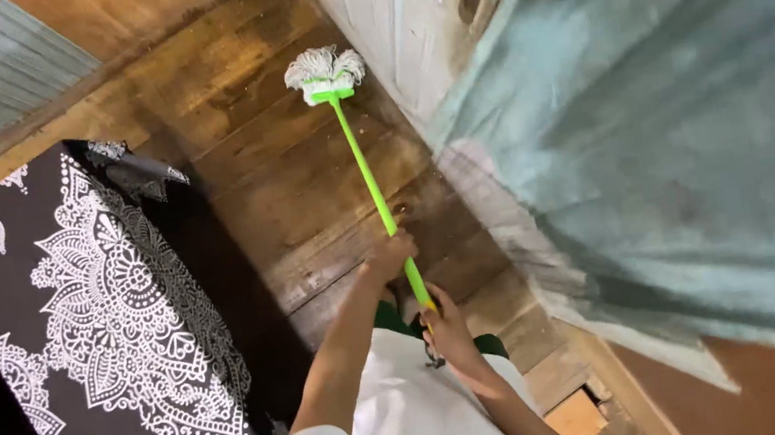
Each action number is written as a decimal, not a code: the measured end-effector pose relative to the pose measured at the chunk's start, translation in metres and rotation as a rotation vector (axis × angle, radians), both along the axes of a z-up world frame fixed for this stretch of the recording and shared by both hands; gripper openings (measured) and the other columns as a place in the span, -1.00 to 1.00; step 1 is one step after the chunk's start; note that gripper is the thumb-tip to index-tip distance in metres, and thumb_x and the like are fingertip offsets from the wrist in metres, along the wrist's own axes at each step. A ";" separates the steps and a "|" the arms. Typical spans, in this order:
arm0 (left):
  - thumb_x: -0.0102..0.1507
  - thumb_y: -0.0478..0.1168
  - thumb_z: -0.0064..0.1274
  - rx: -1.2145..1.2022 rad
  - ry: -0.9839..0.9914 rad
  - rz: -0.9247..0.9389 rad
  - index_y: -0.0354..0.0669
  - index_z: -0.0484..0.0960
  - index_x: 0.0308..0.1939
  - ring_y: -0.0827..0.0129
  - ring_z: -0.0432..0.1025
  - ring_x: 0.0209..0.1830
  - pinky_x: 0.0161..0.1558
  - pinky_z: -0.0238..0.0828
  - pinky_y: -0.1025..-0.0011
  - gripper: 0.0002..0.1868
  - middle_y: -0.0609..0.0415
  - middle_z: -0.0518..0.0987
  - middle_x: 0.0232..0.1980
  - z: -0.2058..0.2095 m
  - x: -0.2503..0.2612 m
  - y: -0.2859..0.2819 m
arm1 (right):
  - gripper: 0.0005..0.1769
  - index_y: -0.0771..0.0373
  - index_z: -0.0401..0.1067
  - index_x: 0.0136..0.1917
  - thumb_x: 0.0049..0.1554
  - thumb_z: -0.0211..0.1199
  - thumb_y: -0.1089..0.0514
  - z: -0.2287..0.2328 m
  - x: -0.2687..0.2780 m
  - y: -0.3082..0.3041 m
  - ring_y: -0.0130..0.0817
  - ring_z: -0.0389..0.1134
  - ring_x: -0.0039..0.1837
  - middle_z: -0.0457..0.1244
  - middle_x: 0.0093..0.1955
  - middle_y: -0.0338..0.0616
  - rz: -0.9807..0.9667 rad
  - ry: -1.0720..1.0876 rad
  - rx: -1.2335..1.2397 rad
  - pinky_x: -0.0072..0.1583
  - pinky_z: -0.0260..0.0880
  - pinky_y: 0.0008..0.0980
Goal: Mopping the wooden floor around a table and chairs.
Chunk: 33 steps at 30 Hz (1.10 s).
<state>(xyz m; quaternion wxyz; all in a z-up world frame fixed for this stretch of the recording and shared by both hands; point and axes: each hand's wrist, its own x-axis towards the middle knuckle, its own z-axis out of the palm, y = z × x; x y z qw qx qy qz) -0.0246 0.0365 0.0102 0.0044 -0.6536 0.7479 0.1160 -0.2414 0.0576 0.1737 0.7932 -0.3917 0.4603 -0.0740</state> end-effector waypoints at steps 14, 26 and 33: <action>0.20 -0.39 0.04 0.127 0.249 -0.030 0.05 0.65 0.06 0.02 0.37 0.28 0.27 0.38 0.19 -0.62 0.06 0.59 0.08 -0.043 -0.071 0.151 | -0.41 0.00 0.18 0.55 0.27 0.08 0.19 -0.032 -0.072 0.183 -0.55 0.06 -0.45 0.18 -0.27 -0.27 -0.171 0.012 0.013 -0.44 0.06 -0.47; 0.00 -0.40 0.25 0.301 0.131 -0.150 -0.04 0.72 -0.11 0.11 0.37 0.31 0.46 0.21 0.35 -0.63 0.00 0.57 0.07 0.038 -0.174 0.271 | -0.39 0.12 0.21 0.58 0.27 0.12 0.27 -0.054 -0.179 0.337 -0.66 0.05 -0.36 0.14 -0.26 -0.35 -0.257 -0.075 -0.127 -0.34 0.07 -0.56; 0.08 -0.42 0.18 0.198 0.172 -0.061 -0.05 0.73 -0.14 0.07 0.38 0.25 0.30 0.28 0.28 -0.70 0.01 0.57 0.05 0.020 -0.234 0.324 | -0.30 0.08 0.23 0.55 0.17 0.10 0.40 -0.049 -0.230 0.375 -0.64 0.04 -0.41 0.22 -0.26 -0.40 -0.277 -0.039 -0.068 -0.38 0.03 -0.55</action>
